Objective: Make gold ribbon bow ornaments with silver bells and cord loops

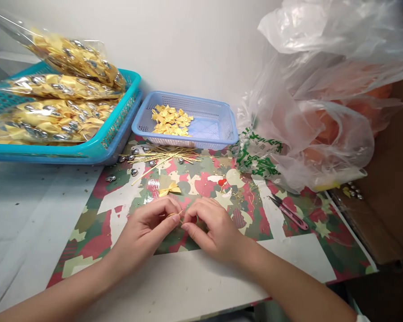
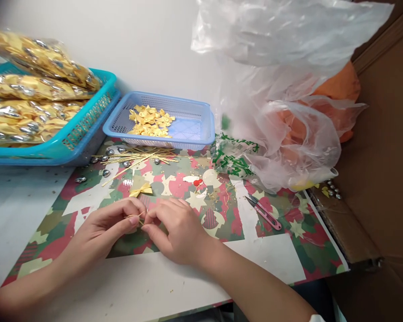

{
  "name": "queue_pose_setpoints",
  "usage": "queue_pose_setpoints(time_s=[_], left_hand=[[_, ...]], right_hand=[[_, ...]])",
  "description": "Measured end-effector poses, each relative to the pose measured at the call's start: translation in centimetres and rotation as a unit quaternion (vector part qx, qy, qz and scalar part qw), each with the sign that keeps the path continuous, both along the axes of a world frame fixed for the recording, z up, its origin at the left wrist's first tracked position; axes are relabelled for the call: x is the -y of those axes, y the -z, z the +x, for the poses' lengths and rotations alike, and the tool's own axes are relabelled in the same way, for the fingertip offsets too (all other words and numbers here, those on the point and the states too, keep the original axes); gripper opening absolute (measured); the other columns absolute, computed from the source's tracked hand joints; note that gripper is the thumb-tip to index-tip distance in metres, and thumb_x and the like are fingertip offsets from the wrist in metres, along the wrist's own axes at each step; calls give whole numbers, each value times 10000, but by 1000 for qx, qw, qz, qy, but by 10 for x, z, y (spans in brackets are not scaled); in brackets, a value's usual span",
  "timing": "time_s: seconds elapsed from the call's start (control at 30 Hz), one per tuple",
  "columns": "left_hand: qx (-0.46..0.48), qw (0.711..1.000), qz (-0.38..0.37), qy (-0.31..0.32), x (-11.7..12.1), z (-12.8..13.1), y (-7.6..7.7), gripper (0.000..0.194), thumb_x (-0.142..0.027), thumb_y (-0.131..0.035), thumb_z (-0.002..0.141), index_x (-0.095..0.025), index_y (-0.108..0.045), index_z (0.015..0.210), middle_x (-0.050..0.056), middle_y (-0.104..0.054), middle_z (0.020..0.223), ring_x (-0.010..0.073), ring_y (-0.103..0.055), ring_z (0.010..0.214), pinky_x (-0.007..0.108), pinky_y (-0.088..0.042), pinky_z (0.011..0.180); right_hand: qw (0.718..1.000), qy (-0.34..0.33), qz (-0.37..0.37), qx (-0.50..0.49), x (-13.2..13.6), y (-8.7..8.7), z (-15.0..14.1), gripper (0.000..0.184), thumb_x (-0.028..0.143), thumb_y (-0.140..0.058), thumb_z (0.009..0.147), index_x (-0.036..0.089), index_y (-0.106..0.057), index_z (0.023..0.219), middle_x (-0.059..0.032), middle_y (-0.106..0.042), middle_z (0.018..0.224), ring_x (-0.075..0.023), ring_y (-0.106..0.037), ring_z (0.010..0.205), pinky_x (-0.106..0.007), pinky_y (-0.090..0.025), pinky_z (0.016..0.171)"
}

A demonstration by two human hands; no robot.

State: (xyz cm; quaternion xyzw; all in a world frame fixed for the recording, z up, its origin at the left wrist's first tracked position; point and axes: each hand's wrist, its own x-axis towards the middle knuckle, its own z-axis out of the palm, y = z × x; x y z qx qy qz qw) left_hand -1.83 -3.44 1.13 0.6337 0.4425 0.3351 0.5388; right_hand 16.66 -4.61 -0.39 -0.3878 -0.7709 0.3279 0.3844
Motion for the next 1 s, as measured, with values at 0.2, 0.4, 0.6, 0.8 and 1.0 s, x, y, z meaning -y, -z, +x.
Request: queue_pose_setpoints(time_s=[0.2, 0.4, 0.6, 0.8, 1.0], left_hand=[[-41, 998, 52, -25, 0, -1, 3, 311, -244, -510, 871, -204, -547, 566, 18, -525, 810, 174, -543, 787, 265, -439, 678], [-28, 1000, 7, -11, -1, -1, -1, 289, -227, -510, 795, -207, -498, 508, 29, -460, 759, 209, -476, 804, 292, -422, 675], [10, 997, -74, 26, -1, -1, 2, 306, -252, -485, 792, -201, -454, 492, 25, -421, 769, 202, -421, 769, 289, -377, 640], [79, 975, -196, 68, -1, 2, 1, 279, -255, -492, 751, -189, -365, 511, -2, -369, 761, 153, -326, 648, 272, -282, 554], [140, 943, -292, 77, 1, 4, -1, 231, -285, -508, 726, -203, -368, 563, -25, -332, 706, 144, -271, 623, 275, -285, 567]], right_hand=[[998, 21, 59, 25, 2, 1, 0, 162, 197, -491, 936, 203, -517, 776, 26, -566, 667, -127, -459, 619, -296, -323, 646], [998, 29, 48, 22, 3, -1, 0, 175, 219, -471, 955, 209, -508, 784, 19, -570, 688, -137, -487, 650, -304, -324, 660], [999, 27, 31, 8, 4, -2, -1, 169, 206, -457, 971, 213, -496, 807, 13, -595, 733, -141, -506, 678, -303, -333, 681], [999, 32, -5, 1, 5, -1, -3, 152, 227, -481, 975, 214, -535, 833, 9, -624, 771, -144, -541, 712, -305, -351, 706], [995, 81, 6, -64, 6, -3, -8, 143, 215, -549, 924, 220, -567, 782, 18, -647, 718, -132, -549, 658, -302, -402, 681]])
